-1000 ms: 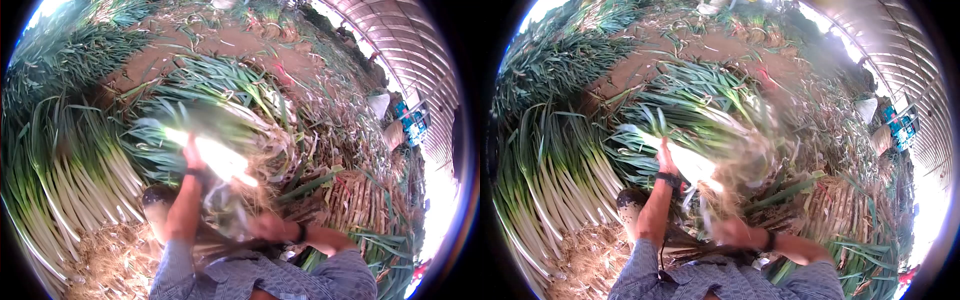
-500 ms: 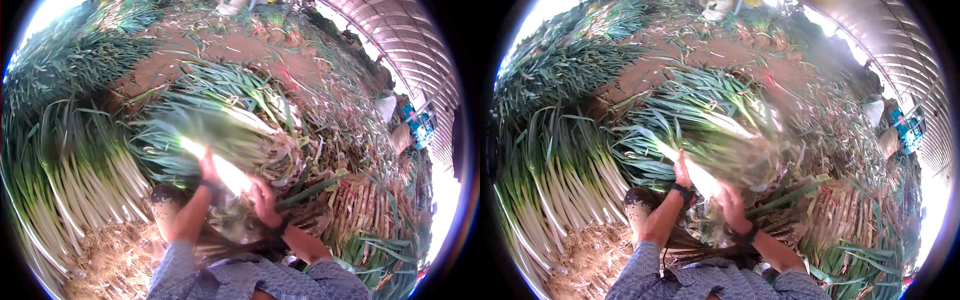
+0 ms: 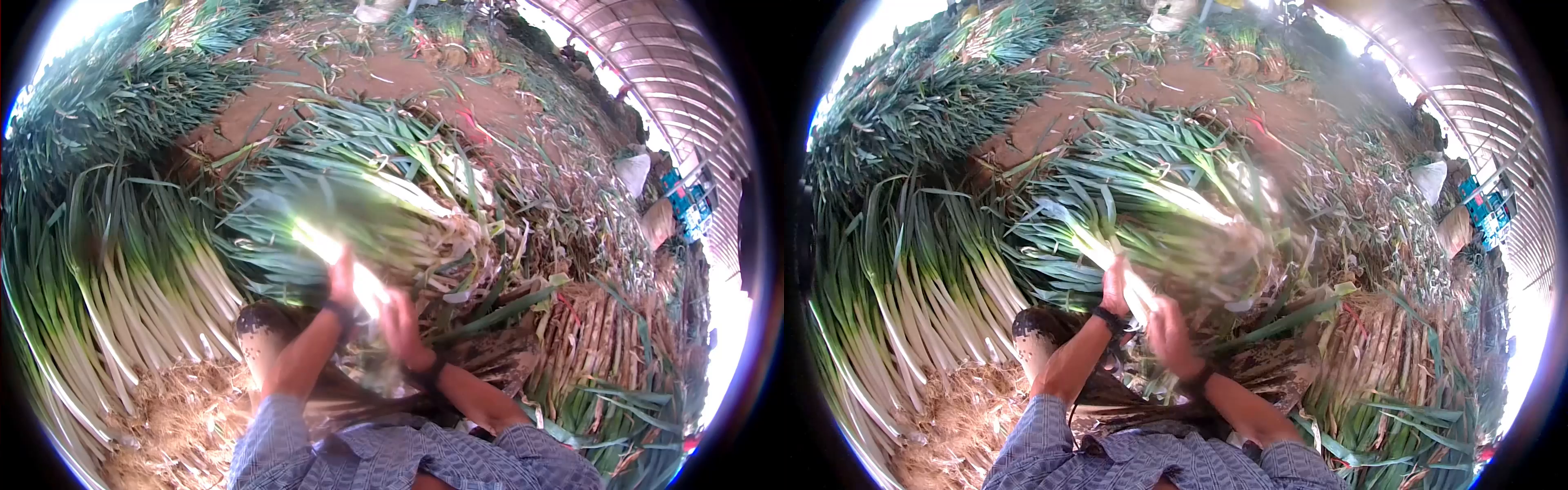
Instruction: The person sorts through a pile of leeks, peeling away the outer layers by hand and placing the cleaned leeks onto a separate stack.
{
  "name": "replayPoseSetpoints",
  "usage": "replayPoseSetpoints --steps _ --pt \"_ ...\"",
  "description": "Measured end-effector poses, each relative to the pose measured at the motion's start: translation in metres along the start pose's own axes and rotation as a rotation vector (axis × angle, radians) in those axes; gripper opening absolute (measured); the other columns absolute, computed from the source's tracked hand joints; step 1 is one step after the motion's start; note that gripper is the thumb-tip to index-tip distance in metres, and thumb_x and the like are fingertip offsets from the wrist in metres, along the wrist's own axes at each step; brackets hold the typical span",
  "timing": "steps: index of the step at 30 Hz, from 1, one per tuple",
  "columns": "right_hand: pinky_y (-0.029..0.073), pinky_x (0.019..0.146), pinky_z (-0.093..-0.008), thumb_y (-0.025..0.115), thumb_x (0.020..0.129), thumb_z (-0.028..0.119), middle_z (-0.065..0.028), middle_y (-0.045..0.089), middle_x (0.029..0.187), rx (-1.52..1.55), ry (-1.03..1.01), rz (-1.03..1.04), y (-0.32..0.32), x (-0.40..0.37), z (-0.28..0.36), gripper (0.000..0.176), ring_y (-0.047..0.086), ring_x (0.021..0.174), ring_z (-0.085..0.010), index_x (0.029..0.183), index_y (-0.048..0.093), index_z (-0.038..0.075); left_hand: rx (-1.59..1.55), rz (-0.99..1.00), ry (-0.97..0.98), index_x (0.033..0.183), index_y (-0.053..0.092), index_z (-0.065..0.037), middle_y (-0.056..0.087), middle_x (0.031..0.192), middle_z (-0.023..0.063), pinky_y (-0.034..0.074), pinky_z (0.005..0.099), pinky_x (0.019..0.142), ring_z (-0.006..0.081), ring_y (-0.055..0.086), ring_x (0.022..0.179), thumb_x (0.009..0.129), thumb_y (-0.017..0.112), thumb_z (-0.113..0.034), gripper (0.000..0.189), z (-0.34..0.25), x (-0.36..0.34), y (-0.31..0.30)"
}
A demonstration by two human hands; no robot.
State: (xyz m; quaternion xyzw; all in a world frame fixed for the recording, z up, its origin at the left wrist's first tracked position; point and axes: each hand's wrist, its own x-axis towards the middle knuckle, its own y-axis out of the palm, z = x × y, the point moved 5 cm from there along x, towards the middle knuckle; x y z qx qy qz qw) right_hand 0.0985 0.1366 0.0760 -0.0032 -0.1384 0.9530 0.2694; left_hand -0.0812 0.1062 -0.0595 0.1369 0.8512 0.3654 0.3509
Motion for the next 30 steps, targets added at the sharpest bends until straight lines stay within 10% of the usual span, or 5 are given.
replayPoseSetpoints --steps 6,13,17,28,30 --pt "0.052 0.097 -0.0346 0.065 0.097 0.021 -0.0177 0.056 0.133 -0.136 -0.031 0.610 -0.030 0.002 0.029 0.045 0.057 0.122 -0.0226 0.137 0.052 0.008 0.613 0.089 0.301 0.103 0.063 -0.007 0.059 0.087 -0.0001 0.045 0.0315 0.063 0.0133 0.055 0.074 0.089 0.071 -0.030 0.028 -0.028 -0.046 -0.006" --pt "0.052 0.094 -0.0353 0.068 0.096 0.030 -0.0101 0.068 0.114 0.717 0.489 0.219 -0.021 0.065 -0.033 0.038 0.064 0.107 -0.0189 0.124 0.062 0.005 0.923 0.847 0.265 0.143 0.038 0.000 0.056 0.134 0.0222 0.052 0.0442 0.097 0.0298 0.062 0.114 0.094 0.065 -0.047 0.073 -0.055 -0.148 0.003" --pt "0.052 0.093 -0.0408 0.068 0.096 0.030 -0.0118 0.063 0.121 1.222 0.623 0.247 0.035 0.041 -0.009 0.045 0.063 0.107 -0.0257 0.130 0.054 0.005 1.933 0.385 0.063 0.134 0.032 0.001 0.055 0.125 0.0284 0.057 0.0516 0.078 0.0407 0.068 0.096 0.079 0.080 -0.041 0.084 -0.097 -0.223 0.036" --pt "0.057 0.092 -0.0444 0.069 0.091 0.022 -0.0133 0.065 0.109 1.335 0.651 0.108 0.056 -0.006 -0.018 0.040 0.066 0.100 -0.0265 0.122 0.056 0.002 2.201 0.300 -0.019 0.143 0.025 -0.002 0.050 0.123 0.0228 0.058 0.0483 0.064 0.0384 0.066 0.095 0.077 0.079 -0.037 0.092 -0.097 -0.308 -0.007" --pt "0.058 0.090 -0.0466 0.068 0.092 0.021 -0.0151 0.065 0.113 1.214 0.539 0.065 0.049 0.000 0.010 0.042 0.067 0.098 -0.0284 0.126 0.055 0.001 2.588 0.459 0.615 0.145 0.024 -0.001 0.052 0.122 0.0216 0.060 0.0475 0.063 0.0384 0.067 0.095 0.079 0.078 -0.036 0.092 -0.074 -0.308 -0.032"
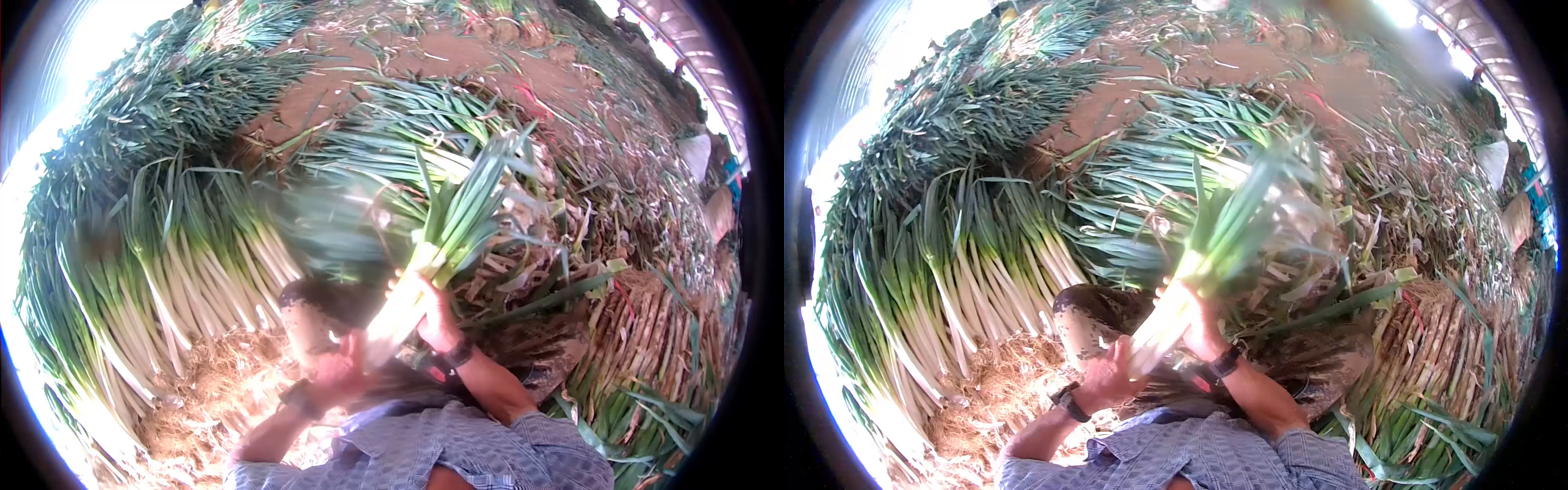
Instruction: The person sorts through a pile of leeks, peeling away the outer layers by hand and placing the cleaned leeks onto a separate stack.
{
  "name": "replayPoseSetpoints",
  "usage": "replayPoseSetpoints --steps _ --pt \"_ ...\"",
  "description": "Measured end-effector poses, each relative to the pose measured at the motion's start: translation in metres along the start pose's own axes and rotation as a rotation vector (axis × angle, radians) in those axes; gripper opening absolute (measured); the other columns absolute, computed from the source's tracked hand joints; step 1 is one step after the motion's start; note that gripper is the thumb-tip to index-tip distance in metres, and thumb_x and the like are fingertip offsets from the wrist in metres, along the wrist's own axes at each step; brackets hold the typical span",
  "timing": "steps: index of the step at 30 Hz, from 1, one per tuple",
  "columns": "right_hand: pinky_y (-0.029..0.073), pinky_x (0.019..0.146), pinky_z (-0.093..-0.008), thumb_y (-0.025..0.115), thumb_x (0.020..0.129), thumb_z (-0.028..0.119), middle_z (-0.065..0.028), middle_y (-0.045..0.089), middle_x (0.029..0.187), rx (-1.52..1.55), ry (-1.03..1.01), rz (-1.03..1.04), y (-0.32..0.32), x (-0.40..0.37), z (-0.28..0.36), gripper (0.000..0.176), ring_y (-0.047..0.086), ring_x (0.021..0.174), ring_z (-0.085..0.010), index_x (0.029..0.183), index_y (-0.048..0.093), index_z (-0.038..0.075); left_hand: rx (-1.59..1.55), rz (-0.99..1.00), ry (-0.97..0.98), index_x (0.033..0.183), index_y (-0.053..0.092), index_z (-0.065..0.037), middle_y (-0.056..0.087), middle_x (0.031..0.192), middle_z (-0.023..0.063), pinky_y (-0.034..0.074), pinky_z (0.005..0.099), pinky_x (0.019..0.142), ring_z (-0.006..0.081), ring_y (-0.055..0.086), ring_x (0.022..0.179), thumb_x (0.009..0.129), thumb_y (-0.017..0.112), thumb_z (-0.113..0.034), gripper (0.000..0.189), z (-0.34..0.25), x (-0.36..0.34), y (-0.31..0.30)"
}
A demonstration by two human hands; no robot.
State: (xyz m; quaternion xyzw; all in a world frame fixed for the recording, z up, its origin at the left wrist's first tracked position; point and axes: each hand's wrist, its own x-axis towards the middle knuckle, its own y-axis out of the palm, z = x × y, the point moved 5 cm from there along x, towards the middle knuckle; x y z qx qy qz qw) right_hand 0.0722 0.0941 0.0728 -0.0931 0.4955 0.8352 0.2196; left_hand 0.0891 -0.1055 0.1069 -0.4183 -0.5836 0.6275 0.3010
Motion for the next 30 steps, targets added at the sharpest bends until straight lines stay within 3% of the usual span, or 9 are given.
replayPoseSetpoints --steps 3,8,13,19,21,25,26,29,30 --pt "0.058 0.092 -0.0485 0.069 0.093 0.019 -0.0172 0.064 0.120 -0.086 -0.033 0.073 0.031 -0.003 0.015 0.043 0.068 0.101 -0.0305 0.128 0.054 0.000 0.093 -0.372 0.170 0.146 0.026 0.001 0.057 0.111 0.0194 0.061 0.0435 0.057 0.0372 0.067 0.090 0.082 0.075 -0.030 0.087 0.003 -0.001 0.000" --pt "0.056 0.094 -0.0479 0.067 0.094 0.027 -0.0173 0.064 0.121 -0.125 -0.037 0.141 0.055 0.005 0.024 0.047 0.066 0.106 -0.0309 0.129 0.054 -0.001 -0.410 -0.119 -0.096 0.144 0.031 0.002 0.058 0.115 0.0188 0.061 0.0452 0.066 0.0365 0.067 0.098 0.081 0.078 -0.026 0.084 0.013 0.003 -0.001" --pt "0.053 0.096 -0.0480 0.057 0.096 0.047 -0.0168 0.065 0.121 -0.098 0.035 0.171 0.015 0.020 0.015 0.060 0.066 0.106 -0.0322 0.132 0.053 -0.002 -2.287 -0.072 0.145 0.145 0.032 -0.001 0.057 0.124 0.0135 0.056 0.0430 0.092 0.0291 0.058 0.120 0.078 0.083 -0.028 0.088 -0.003 0.021 -0.016" --pt "0.053 0.095 -0.0449 0.045 0.100 0.054 -0.0174 0.064 0.119 0.044 0.174 0.166 -0.039 0.032 -0.016 0.067 0.064 0.105 -0.0301 0.134 0.050 -0.003 -2.205 0.603 -0.187 0.144 0.037 -0.003 0.059 0.120 0.0123 0.057 0.0366 0.088 0.0225 0.064 0.106 0.083 0.080 -0.032 0.080 -0.017 0.043 0.045" --pt "0.053 0.096 -0.0448 0.042 0.101 0.054 -0.0172 0.064 0.118 0.051 0.255 0.124 -0.054 0.031 -0.021 0.066 0.064 0.106 -0.0291 0.133 0.052 -0.002 -2.161 0.531 -0.232 0.138 0.042 -0.001 0.063 0.110 0.0109 0.057 0.0334 0.078 0.0191 0.064 0.094 0.084 0.076 -0.026 0.069 -0.018 0.045 0.064" --pt "0.056 0.088 -0.0402 0.044 0.100 0.060 -0.0145 0.068 0.107 -0.917 0.084 -0.358 -0.133 0.044 0.009 0.066 0.069 0.098 -0.0229 0.119 0.062 -0.001 -1.892 0.216 -0.163 0.130 0.051 0.001 0.063 0.102 0.0091 0.054 0.0337 0.073 0.0170 0.063 0.086 0.084 0.073 -0.022 0.056 -0.006 0.057 0.154" --pt "0.055 0.057 -0.0374 0.055 0.093 0.065 -0.0065 0.068 0.075 -0.972 -0.012 -0.391 -0.109 0.029 0.029 0.061 0.065 0.060 -0.0203 0.101 0.067 0.005 -1.781 0.106 -0.142 0.128 0.053 0.002 0.063 0.099 0.0086 0.054 0.0342 0.072 0.0165 0.062 0.084 0.085 0.072 -0.022 0.053 -0.002 0.058 0.176" --pt "0.055 0.058 -0.0358 0.056 0.094 0.061 -0.0083 0.068 0.077 -1.860 -0.099 -0.241 -0.088 0.041 0.054 0.058 0.064 0.059 -0.0205 0.091 0.067 0.004 -1.627 0.075 -0.184 0.122 0.057 0.002 0.063 0.092 0.0070 0.053 0.0347 0.071 0.0150 0.061 0.081 0.086 0.073 -0.021 0.046 -0.009 0.053 0.134" --pt "0.055 0.072 -0.0381 0.061 0.093 0.052 -0.0114 0.068 0.077 -1.609 0.108 -0.284 -0.059 0.026 0.063 0.051 0.066 0.073 -0.0228 0.091 0.069 0.002 -1.601 0.109 -0.209 0.121 0.058 0.003 0.062 0.090 0.0064 0.053 0.0347 0.071 0.0146 0.061 0.081 0.086 0.073 -0.021 0.045 -0.011 0.054 0.115"
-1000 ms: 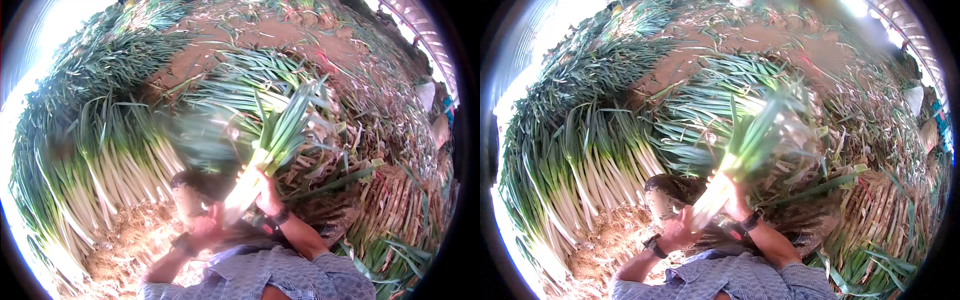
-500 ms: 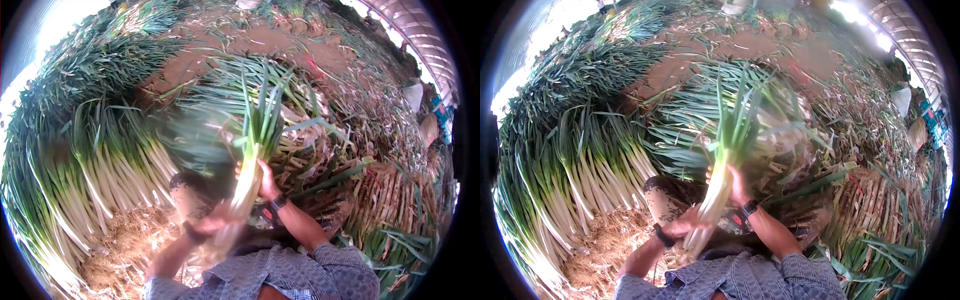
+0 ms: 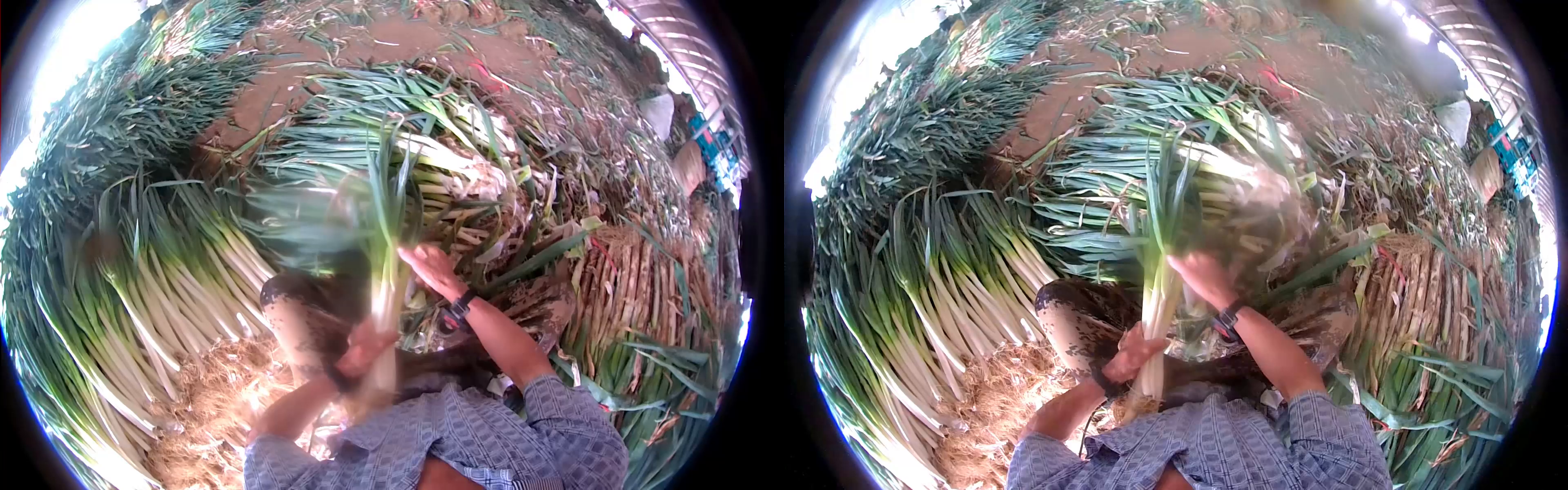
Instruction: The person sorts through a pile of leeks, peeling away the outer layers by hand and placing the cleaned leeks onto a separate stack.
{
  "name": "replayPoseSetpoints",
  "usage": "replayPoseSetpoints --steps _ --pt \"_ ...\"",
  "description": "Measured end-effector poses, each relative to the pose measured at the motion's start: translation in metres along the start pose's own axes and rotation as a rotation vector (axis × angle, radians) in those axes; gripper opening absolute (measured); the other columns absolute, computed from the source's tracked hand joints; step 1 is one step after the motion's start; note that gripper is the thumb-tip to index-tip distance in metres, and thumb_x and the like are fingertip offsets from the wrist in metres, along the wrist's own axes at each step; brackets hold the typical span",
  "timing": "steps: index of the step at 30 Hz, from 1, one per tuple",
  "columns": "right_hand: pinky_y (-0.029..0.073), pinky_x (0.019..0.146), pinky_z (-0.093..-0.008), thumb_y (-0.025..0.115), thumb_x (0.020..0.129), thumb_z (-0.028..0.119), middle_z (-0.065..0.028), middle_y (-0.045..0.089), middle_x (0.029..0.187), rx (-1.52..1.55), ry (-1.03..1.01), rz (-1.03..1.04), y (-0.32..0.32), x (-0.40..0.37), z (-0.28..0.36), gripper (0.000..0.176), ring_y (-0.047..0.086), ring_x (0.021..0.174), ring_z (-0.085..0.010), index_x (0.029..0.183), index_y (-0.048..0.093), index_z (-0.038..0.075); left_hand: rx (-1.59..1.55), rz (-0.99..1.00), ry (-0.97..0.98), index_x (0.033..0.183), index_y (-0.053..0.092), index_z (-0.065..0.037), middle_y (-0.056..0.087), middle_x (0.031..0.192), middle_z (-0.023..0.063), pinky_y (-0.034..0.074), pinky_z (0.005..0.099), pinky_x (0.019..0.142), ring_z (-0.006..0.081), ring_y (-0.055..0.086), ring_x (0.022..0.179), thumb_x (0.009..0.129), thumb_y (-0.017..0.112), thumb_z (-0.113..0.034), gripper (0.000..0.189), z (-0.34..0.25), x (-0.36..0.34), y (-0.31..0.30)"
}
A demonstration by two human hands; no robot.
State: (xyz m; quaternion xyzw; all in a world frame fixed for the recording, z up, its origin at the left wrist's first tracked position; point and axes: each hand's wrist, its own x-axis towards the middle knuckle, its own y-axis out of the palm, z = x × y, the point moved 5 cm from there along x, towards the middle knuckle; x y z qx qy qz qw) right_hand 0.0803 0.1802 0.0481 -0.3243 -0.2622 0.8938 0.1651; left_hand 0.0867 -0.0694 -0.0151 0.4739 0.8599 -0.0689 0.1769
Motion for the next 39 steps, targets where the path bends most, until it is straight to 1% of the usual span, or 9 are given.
replayPoseSetpoints --steps 3,13,19,21,25,31,34,36,39 --pt "0.042 0.047 -0.0278 0.061 0.097 0.046 -0.0010 0.060 0.069 0.048 -0.296 0.018 0.035 0.030 -0.011 0.043 0.050 0.047 -0.0123 0.102 0.067 0.004 0.109 -0.017 -0.016 0.119 0.059 0.003 0.062 0.089 0.0057 0.052 0.0347 0.070 0.0143 0.060 0.079 0.087 0.075 -0.022 0.044 0.005 0.005 0.004" --pt "0.055 0.064 -0.0247 0.063 0.097 0.010 -0.0056 0.069 0.092 1.008 -0.974 0.026 -0.076 -0.089 0.111 0.015 0.065 0.075 -0.0098 0.108 0.066 0.000 -0.244 0.231 0.080 0.125 0.063 -0.001 0.065 0.118 0.0142 0.044 0.0394 0.101 0.0248 0.059 0.112 0.096 0.058 -0.042 0.050 0.043 0.009 -0.008" --pt "0.049 0.068 -0.0244 0.068 0.096 0.023 -0.0024 0.065 0.096 0.971 -0.811 -1.066 -0.349 -0.089 0.041 0.016 0.059 0.075 -0.0114 0.102 0.065 0.008 -0.332 0.187 -0.143 0.132 0.059 -0.001 0.065 0.108 0.0115 0.046 0.0393 0.095 0.0228 0.059 0.106 0.092 0.060 -0.045 0.059 -0.003 -0.003 0.004" --pt "0.051 0.073 -0.0314 0.053 0.105 0.035 -0.0006 0.062 0.082 1.251 -0.512 -0.895 -0.397 -0.060 -0.035 0.025 0.061 0.074 -0.0162 0.102 0.062 0.011 -0.357 0.165 -0.240 0.130 0.054 -0.001 0.062 0.105 0.0079 0.050 0.0339 0.083 0.0172 0.060 0.095 0.086 0.072 -0.028 0.056 -0.017 -0.001 0.006" --pt "0.036 0.049 -0.0223 0.056 0.102 0.038 0.0100 0.039 0.069 0.819 -0.043 -0.212 -0.167 -0.032 -0.069 0.021 0.040 0.057 -0.0044 0.093 0.054 0.019 -0.289 0.161 0.009 0.133 0.048 0.000 0.061 0.106 0.0076 0.054 0.0317 0.079 0.0155 0.061 0.092 0.082 0.080 -0.021 0.064 0.004 0.010 -0.002" --pt "0.050 0.095 -0.0442 0.060 0.098 0.047 -0.0129 0.068 0.118 1.503 0.043 0.500 0.065 -0.022 -0.010 0.053 0.065 0.106 -0.0261 0.132 0.056 0.006 -0.352 0.391 0.064 0.152 0.016 -0.004 0.041 0.145 0.0154 0.036 0.0458 0.110 0.0287 0.049 0.132 0.090 0.072 -0.033 0.089 -0.019 -0.034 -0.016" --pt "0.049 0.098 -0.0415 0.062 0.095 0.042 -0.0132 0.067 0.117 1.591 -0.058 0.358 0.063 -0.034 0.039 0.056 0.063 0.107 -0.0264 0.134 0.053 0.003 0.317 0.142 -0.112 0.146 0.033 -0.003 0.048 0.142 0.0244 0.001 0.0604 0.121 0.0348 0.051 0.129 0.082 0.071 -0.062 0.095 -0.075 -0.056 -0.030" --pt "0.045 0.102 -0.0393 0.069 0.091 0.034 -0.0070 0.062 0.127 1.532 -0.179 0.236 0.046 -0.047 0.060 0.058 0.058 0.115 -0.0232 0.139 0.051 0.007 0.486 0.092 -0.097 0.152 0.025 -0.007 0.032 0.151 0.0251 0.005 0.0615 0.121 0.0365 0.036 0.139 0.083 0.068 -0.064 0.100 -0.091 -0.065 -0.034" --pt "0.041 0.108 -0.0443 0.071 0.087 0.023 -0.0103 0.054 0.132 1.435 -0.335 0.195 0.022 -0.062 0.103 0.066 0.052 0.121 -0.0248 0.144 0.042 0.005 -0.467 0.097 0.185 0.159 0.015 -0.011 0.012 0.163 0.0226 0.021 0.0601 0.119 0.0361 0.022 0.149 0.084 0.069 -0.060 0.104 -0.092 -0.072 -0.033"
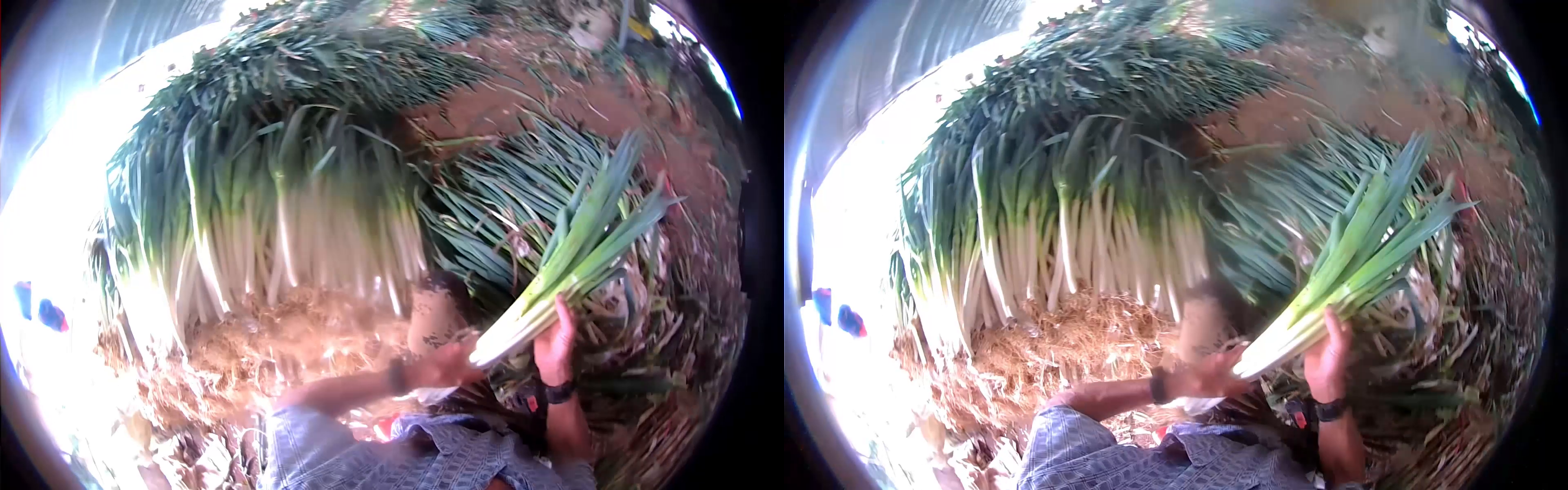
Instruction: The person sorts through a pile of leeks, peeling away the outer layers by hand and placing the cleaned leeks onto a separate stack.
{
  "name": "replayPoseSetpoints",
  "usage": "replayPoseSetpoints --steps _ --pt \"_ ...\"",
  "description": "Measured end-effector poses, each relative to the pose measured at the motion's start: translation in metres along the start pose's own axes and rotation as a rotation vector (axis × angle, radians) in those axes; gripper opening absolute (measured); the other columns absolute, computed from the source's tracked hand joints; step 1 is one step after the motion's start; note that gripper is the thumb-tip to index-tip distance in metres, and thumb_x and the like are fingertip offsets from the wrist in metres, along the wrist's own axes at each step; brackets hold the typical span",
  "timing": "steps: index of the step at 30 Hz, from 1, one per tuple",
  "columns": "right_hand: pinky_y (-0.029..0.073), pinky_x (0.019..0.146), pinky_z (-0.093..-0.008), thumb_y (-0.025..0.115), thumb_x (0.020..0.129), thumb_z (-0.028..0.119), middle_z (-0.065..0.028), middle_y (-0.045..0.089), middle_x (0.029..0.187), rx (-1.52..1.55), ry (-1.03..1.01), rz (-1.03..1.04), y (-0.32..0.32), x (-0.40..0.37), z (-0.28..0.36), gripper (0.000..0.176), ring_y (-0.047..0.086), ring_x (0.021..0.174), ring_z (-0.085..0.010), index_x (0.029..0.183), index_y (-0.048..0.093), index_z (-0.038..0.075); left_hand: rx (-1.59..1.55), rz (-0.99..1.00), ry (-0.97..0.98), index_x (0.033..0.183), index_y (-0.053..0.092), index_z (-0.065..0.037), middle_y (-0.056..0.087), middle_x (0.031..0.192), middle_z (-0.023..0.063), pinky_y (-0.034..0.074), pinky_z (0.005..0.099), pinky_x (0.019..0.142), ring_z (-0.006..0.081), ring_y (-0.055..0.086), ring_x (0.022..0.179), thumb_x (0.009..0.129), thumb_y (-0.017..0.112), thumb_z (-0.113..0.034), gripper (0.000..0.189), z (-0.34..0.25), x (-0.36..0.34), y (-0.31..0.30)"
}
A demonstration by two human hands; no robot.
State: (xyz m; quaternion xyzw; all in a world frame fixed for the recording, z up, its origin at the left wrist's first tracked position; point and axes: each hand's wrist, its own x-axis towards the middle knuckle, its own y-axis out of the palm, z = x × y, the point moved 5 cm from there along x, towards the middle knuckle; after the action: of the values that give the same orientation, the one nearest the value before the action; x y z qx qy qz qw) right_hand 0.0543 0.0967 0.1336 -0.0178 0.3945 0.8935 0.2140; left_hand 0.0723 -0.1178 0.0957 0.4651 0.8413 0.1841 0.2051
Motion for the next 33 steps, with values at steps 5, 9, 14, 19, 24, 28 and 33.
replayPoseSetpoints --steps 5,9,14,19,24,28,33 --pt "0.044 0.109 -0.0442 0.074 0.085 0.021 -0.0172 0.053 0.134 -0.300 -0.207 0.773 0.223 0.010 0.036 0.080 0.053 0.125 -0.0282 0.148 0.030 -0.002 -0.267 -0.180 0.660 0.157 0.022 -0.011 0.028 0.159 0.0190 0.038 0.0565 0.114 0.0332 0.035 0.144 0.087 0.071 -0.048 0.092 -0.161 -0.057 0.012" --pt "0.034 0.115 -0.0529 0.075 0.086 0.036 -0.0275 0.044 0.147 -0.780 -0.420 1.138 0.312 -0.006 0.011 0.089 0.042 0.139 -0.0371 0.150 0.027 -0.001 0.751 -0.874 0.858 0.133 0.054 -0.006 0.065 0.121 0.0164 0.063 0.0345 0.077 0.0249 0.071 0.097 0.090 0.067 -0.045 0.060 -0.315 -0.180 -0.107" --pt "0.035 0.116 -0.0490 0.072 0.086 0.032 -0.0325 0.043 0.145 -0.973 -0.157 0.868 0.208 0.048 -0.043 0.076 0.042 0.139 -0.0403 0.143 0.039 -0.005 0.740 -1.435 0.584 0.104 0.069 -0.005 0.070 0.093 0.0067 0.053 0.0349 0.065 0.0140 0.063 0.072 0.087 0.065 -0.007 0.018 -0.394 -0.385 -0.241" --pt "0.054 0.089 -0.0361 0.073 0.084 0.004 -0.0144 0.060 0.119 -1.112 -0.108 0.394 -0.026 0.109 -0.042 0.051 0.062 0.107 -0.0214 0.130 0.050 0.000 1.397 -2.286 -0.684 0.136 0.043 0.004 0.060 0.125 0.0242 0.049 0.0467 0.095 0.0357 0.060 0.111 0.086 0.068 -0.044 0.073 -0.269 -0.505 -0.342" --pt "0.049 0.071 -0.0294 0.070 0.083 -0.003 0.0010 0.051 0.085 -1.221 -0.067 0.218 -0.184 0.117 -0.019 0.025 0.052 0.078 -0.0107 0.101 0.054 0.005 1.258 -2.049 -0.817 0.140 0.042 0.004 0.061 0.129 0.0257 0.049 0.0481 0.099 0.0415 0.059 0.119 0.084 0.067 -0.055 0.086 -0.284 -0.534 -0.346" --pt "0.043 0.064 -0.0351 0.070 0.083 0.004 -0.0004 0.043 0.074 -1.443 -0.113 0.329 -0.208 0.109 -0.016 0.020 0.047 0.071 -0.0138 0.082 0.049 0.005 1.447 -1.986 -0.787 0.120 0.066 -0.010 0.066 0.124 0.0169 0.053 0.0457 0.093 0.0380 0.066 0.107 0.085 0.067 -0.049 0.052 -0.262 -0.584 -0.411" --pt "0.051 0.069 -0.0355 0.074 0.079 0.007 -0.0076 0.065 0.082 -1.525 -0.310 0.091 -0.269 0.103 0.007 0.015 0.063 0.077 -0.0174 0.091 0.065 0.001 1.876 -2.196 -0.936 0.139 0.049 -0.004 0.053 0.140 0.0177 0.046 0.0499 0.101 0.0326 0.053 0.126 0.087 0.062 -0.065 0.081 -0.317 -0.457 -0.318"
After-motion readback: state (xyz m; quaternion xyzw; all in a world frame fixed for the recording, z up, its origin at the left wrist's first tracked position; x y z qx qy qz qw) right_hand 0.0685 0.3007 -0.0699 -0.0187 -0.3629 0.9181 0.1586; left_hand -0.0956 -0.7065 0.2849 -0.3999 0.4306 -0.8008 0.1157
